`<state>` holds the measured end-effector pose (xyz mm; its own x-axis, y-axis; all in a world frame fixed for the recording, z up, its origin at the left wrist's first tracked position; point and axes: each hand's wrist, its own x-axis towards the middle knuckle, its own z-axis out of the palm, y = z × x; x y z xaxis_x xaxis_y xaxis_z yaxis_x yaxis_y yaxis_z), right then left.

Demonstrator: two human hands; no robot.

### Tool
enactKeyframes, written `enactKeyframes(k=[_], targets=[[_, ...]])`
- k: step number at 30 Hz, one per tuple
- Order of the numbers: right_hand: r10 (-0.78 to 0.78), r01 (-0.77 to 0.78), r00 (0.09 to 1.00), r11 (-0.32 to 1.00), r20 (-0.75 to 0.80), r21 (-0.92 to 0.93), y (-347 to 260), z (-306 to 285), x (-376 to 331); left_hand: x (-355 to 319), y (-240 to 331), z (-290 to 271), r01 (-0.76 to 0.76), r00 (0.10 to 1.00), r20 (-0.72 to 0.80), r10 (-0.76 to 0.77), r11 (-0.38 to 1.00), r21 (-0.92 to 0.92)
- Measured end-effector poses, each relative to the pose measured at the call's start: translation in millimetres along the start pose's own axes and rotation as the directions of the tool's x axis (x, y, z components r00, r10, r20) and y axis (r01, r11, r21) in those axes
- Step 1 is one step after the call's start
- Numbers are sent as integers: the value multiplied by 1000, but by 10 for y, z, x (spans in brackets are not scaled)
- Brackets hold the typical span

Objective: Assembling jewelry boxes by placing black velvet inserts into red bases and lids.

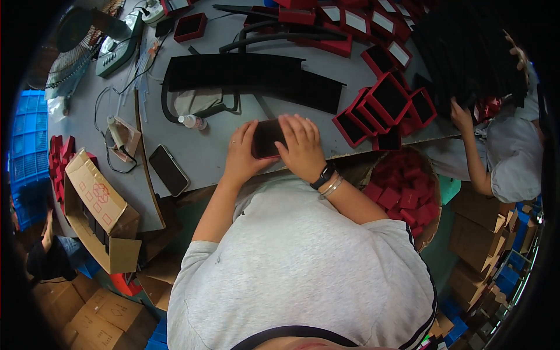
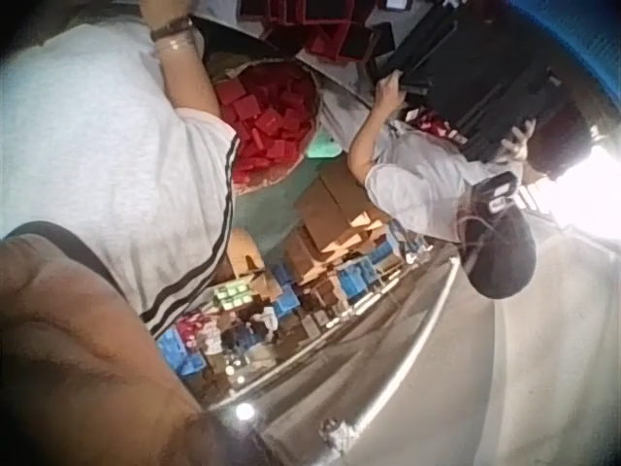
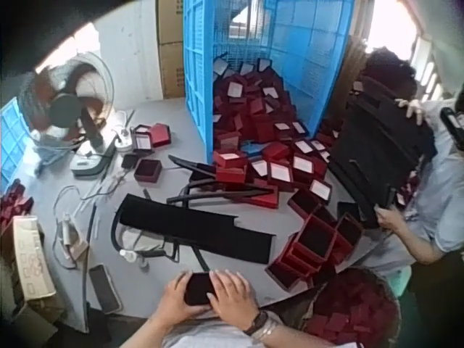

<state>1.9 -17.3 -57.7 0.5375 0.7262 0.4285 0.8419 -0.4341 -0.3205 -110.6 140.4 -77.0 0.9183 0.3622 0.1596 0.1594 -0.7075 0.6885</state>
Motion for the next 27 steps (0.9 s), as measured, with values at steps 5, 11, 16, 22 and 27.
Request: enactKeyframes(k=[5,11,16,22,27], targets=[[-90,108,947,993,308,-45,-76,-82,-162,-28,-70,23,-38,999,23,37,999,36],[-139,161,920,987,367,-29,-126,-182,-70,-56,-72,14,-68,997,30,65,989,128],[-242,223,908,970,342,94,-26,-110,-28,-14,34,-158,-199,980,16,200,958,205],[-339,299,909,936,242,188,17,-119,-64,-7,-45,-328,-349,933,213,291,879,325],[-296,249,921,948,256,198,20,-71,-78,137,298,-483,-319,924,335,184,856,406]])
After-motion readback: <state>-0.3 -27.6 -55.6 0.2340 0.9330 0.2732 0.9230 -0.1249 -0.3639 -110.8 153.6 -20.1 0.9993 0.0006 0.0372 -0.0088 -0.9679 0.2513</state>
